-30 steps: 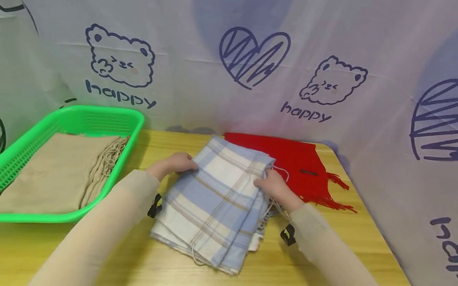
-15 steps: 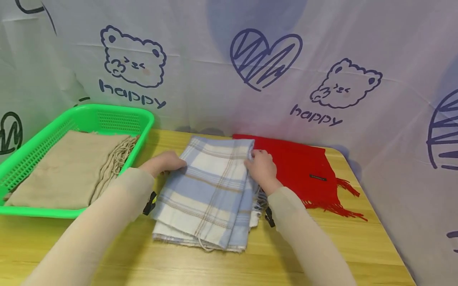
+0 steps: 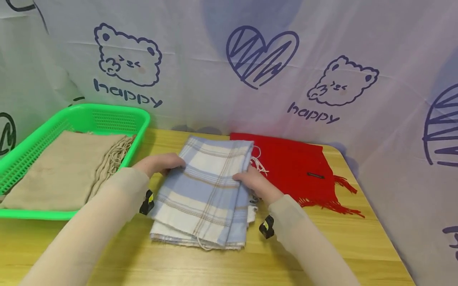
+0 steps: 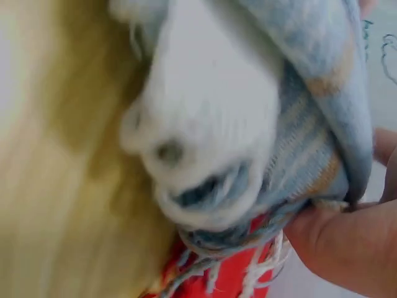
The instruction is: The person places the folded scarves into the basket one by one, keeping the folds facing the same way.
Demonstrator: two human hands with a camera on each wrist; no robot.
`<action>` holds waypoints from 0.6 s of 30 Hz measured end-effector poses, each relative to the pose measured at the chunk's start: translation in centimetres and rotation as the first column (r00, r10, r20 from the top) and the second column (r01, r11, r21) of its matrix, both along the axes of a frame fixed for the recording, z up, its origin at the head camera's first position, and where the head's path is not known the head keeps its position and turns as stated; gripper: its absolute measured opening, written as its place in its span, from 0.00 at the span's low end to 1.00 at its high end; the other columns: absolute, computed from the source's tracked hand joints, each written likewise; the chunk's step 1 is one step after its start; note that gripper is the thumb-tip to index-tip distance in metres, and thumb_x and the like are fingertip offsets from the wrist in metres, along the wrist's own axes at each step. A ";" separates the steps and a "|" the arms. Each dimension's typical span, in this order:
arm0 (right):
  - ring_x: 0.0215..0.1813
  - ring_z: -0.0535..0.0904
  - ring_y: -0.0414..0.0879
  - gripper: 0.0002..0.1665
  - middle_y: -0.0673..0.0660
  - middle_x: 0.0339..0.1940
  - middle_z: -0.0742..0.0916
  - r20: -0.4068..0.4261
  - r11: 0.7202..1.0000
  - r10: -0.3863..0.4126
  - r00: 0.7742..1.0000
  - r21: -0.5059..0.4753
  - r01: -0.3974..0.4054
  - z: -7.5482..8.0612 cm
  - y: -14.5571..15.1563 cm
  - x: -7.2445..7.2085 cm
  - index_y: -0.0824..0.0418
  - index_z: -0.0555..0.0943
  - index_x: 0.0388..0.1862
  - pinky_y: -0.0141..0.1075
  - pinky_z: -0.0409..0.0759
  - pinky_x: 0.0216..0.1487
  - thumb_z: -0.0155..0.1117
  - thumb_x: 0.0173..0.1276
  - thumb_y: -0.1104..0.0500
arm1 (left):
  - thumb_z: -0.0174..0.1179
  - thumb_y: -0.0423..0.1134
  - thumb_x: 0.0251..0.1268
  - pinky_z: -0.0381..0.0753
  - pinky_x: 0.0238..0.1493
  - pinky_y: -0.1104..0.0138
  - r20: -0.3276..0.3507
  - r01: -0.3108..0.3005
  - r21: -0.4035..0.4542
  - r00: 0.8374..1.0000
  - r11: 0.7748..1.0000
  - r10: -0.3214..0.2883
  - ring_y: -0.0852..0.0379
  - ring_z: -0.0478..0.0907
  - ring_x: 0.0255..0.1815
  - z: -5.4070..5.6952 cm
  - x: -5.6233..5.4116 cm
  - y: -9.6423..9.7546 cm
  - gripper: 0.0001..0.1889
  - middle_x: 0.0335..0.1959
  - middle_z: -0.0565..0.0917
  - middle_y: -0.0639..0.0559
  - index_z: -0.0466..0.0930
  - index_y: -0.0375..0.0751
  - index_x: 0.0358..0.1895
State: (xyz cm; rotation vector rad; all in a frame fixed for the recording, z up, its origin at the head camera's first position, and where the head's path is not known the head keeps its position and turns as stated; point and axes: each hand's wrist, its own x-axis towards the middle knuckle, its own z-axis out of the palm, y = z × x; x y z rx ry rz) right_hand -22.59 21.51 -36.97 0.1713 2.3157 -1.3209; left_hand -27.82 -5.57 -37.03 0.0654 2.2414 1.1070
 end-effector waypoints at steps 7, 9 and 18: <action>0.68 0.63 0.60 0.44 0.66 0.73 0.60 -0.089 0.997 0.015 0.996 0.082 -0.008 2.0 -0.8 -0.3 0.67 0.44 0.75 0.53 0.66 0.66 0.55 0.69 0.57 | 0.50 0.33 0.48 0.82 0.35 0.58 0.007 0.045 0.064 0.999 0.997 -0.045 0.50 0.80 0.33 -6.7 -7.3 -1.3 0.11 0.33 0.79 0.43 0.68 0.33 0.38; 0.67 0.65 0.60 0.43 0.67 0.72 0.62 -0.111 0.994 0.025 0.993 0.105 -0.014 2.5 -0.8 -0.3 0.69 0.46 0.74 0.52 0.67 0.65 0.55 0.69 0.57 | 0.50 0.35 0.49 0.83 0.34 0.57 -0.027 0.050 0.023 0.998 0.998 -0.050 0.49 0.81 0.33 -9.4 -9.8 -1.6 0.13 0.34 0.81 0.42 0.69 0.34 0.40; 0.55 0.74 0.58 0.31 0.68 0.61 0.73 -0.141 0.988 -0.017 0.990 0.148 0.038 5.2 -1.1 -0.3 0.72 0.61 0.65 0.51 0.73 0.60 0.54 0.70 0.56 | 0.47 0.29 0.55 0.80 0.46 0.54 -0.128 0.045 -0.055 0.990 0.997 -0.052 0.45 0.78 0.43 3.7 -1.8 -0.3 0.18 0.46 0.75 0.37 0.65 0.27 0.51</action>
